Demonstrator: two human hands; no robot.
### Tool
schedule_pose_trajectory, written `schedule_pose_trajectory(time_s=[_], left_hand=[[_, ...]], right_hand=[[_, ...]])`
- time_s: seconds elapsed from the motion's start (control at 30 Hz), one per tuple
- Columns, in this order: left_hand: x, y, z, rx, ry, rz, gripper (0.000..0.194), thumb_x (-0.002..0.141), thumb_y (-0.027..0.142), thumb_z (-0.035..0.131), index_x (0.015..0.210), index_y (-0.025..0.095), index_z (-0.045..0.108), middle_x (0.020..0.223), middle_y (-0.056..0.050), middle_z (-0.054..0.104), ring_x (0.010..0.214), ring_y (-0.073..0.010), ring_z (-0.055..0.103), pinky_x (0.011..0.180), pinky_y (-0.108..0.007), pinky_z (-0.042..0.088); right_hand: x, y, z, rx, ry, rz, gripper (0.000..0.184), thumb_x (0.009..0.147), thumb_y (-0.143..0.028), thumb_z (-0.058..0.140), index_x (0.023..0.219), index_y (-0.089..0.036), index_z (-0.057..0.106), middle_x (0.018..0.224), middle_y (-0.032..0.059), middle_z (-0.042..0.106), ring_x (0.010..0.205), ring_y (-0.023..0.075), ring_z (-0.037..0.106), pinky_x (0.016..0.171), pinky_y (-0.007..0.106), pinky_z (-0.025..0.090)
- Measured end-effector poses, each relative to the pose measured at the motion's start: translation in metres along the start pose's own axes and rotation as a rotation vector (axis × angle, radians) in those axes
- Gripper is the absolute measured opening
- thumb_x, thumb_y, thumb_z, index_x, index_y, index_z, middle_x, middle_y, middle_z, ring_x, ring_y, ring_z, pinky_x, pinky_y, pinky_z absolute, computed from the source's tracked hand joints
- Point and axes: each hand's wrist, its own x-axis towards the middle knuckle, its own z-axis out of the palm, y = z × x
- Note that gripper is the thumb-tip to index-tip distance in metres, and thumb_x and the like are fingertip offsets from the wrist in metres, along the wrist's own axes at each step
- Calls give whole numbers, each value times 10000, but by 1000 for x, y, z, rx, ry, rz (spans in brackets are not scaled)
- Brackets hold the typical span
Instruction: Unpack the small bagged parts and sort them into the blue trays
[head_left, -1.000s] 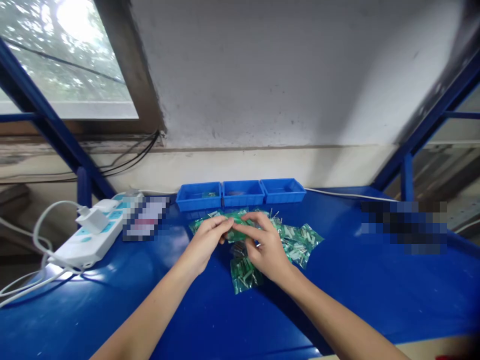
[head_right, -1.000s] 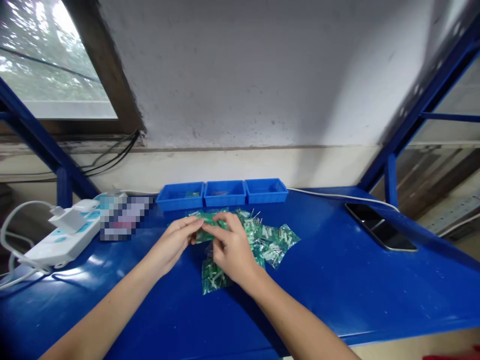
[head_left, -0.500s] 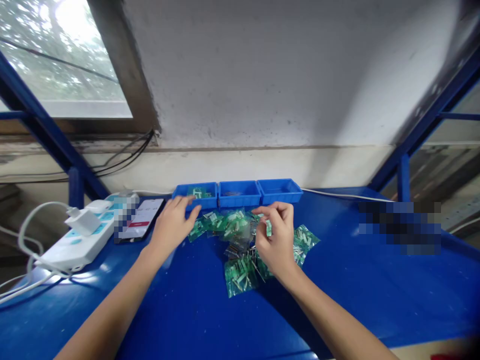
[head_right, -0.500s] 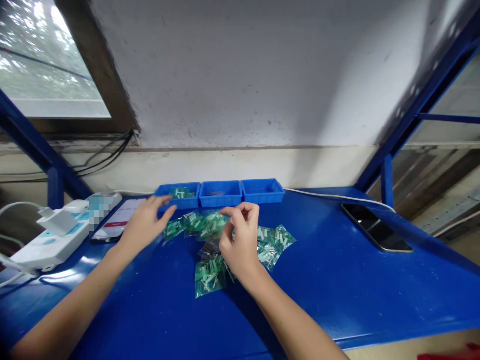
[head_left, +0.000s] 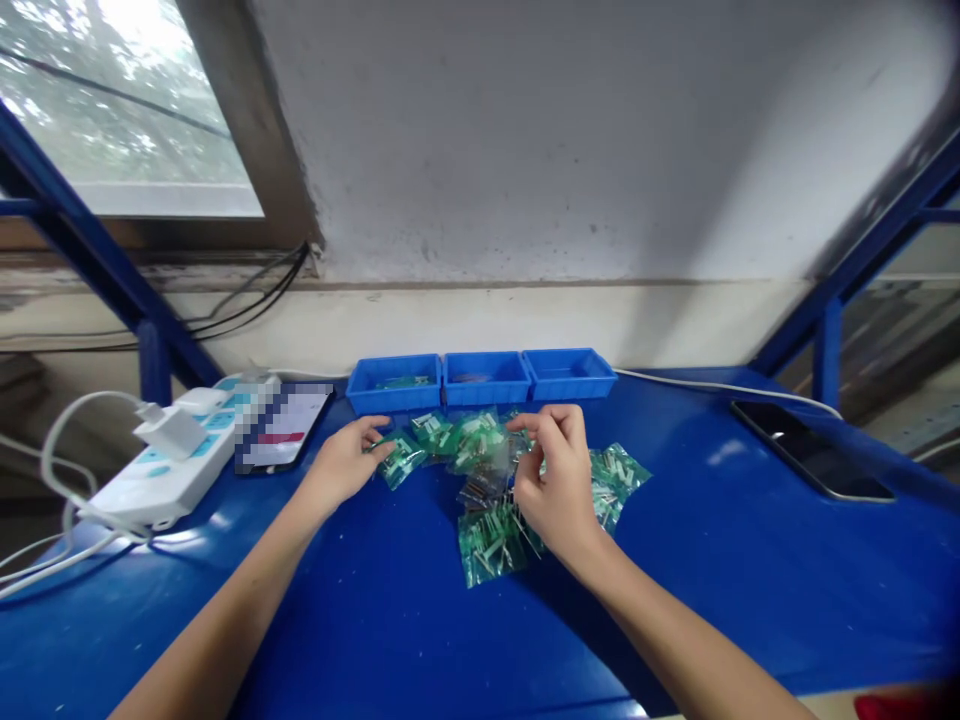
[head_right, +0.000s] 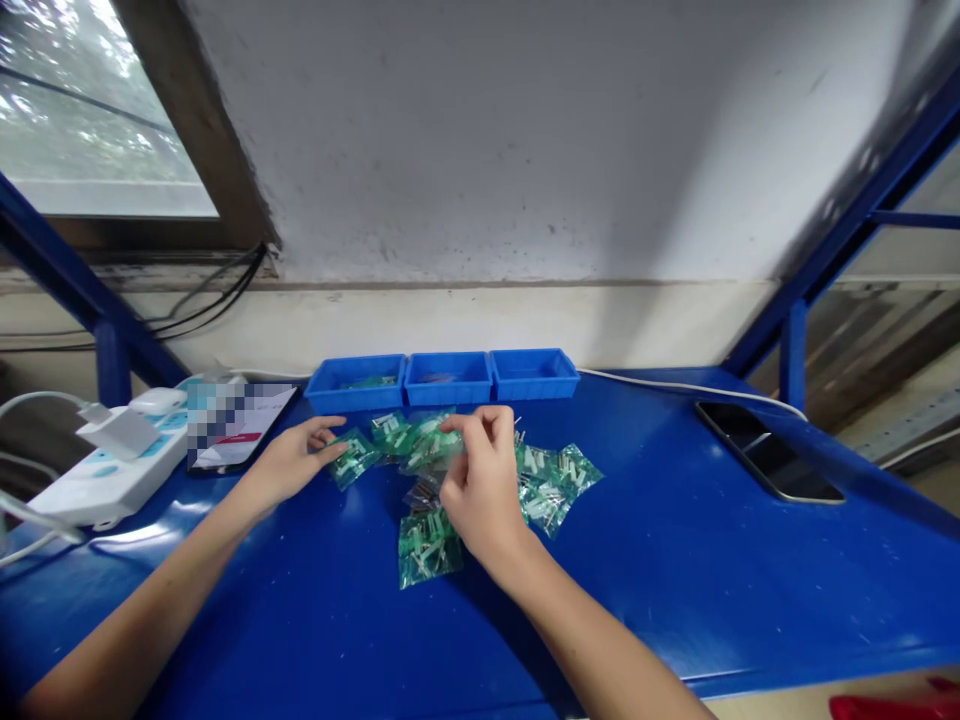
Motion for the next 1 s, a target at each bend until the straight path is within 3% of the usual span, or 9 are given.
schedule_pose_trajectory(time_s=[0.1, 0.17, 0.27, 0.37, 0.43, 0.53, 0.7, 0.87, 1.0], left_hand=[[0, 5, -5, -295, 15, -91, 416, 692, 418, 635, 996, 134, 642, 710, -29, 593, 687, -188, 570, 642, -281, 414], [-2, 10, -6, -371, 107, -43, 333, 727, 387, 624, 957, 147, 638, 731, -29, 591, 696, -177, 555, 642, -274, 408], [-13, 25, -5, -330, 340, 259, 162, 823, 304, 548, 920, 188, 607, 774, -16, 556, 702, -153, 522, 652, -269, 411], [-33, 46, 3, -186, 488, 660, 87, 845, 170, 524, 843, 210, 601, 812, -13, 522, 760, -147, 519, 694, -273, 428], [-48, 58, 12, -128, 453, 869, 182, 839, 81, 505, 863, 230, 607, 814, -11, 510, 770, -142, 513, 698, -272, 435], [-63, 68, 26, -46, 248, 999, 237, 838, 51, 499, 886, 245, 626, 869, -31, 534, 847, -167, 493, 753, -310, 438], [-61, 69, 34, -109, -7, 642, 127, 869, 251, 521, 898, 235, 644, 942, -59, 534, 926, -213, 481, 809, -369, 411], [-52, 69, 29, -614, -293, 39, 384, 883, 504, 406, 820, 178, 597, 702, -8, 534, 578, -117, 451, 546, -241, 346], [-48, 68, 27, -751, -278, -22, 248, 786, 421, 603, 827, 178, 575, 669, 26, 511, 576, -93, 457, 503, -196, 298]], right_hand=[[2, 0, -1, -27, -66, 31, 193, 787, -130, 502, 959, -198, 560, 890, 61, 458, 813, 197, 468, 693, 345, 417], [2, -2, 0, 3, -198, 93, 226, 802, -305, 581, 1002, -201, 570, 839, 52, 517, 831, 220, 482, 730, 373, 409], [0, -8, 5, 314, -432, 350, 361, 842, -484, 510, 1065, -204, 552, 696, 12, 547, 689, 180, 517, 625, 316, 412], [-3, -15, 11, 771, -478, 655, 483, 881, -566, 373, 1143, -179, 497, 696, 19, 593, 635, 152, 550, 593, 288, 421], [-3, -18, 12, 957, -468, 748, 490, 850, -548, 457, 1155, -167, 498, 710, 21, 604, 652, 149, 566, 613, 287, 436], [-1, -17, 11, 898, -419, 720, 448, 740, -397, 646, 1117, -175, 549, 689, -12, 576, 614, 131, 548, 593, 271, 438], [4, -9, 3, 420, -185, 455, 253, 781, -274, 578, 1020, -196, 606, 919, 64, 657, 851, 200, 605, 695, 317, 469], [-1, -8, 3, 231, -239, 2, 215, 779, -93, 498, 876, -231, 631, 915, 38, 674, 963, 219, 594, 866, 424, 443], [-10, -12, 9, 144, -250, -197, 304, 764, -38, 465, 907, -248, 632, 1081, 63, 589, 1158, 238, 463, 942, 470, 393]])
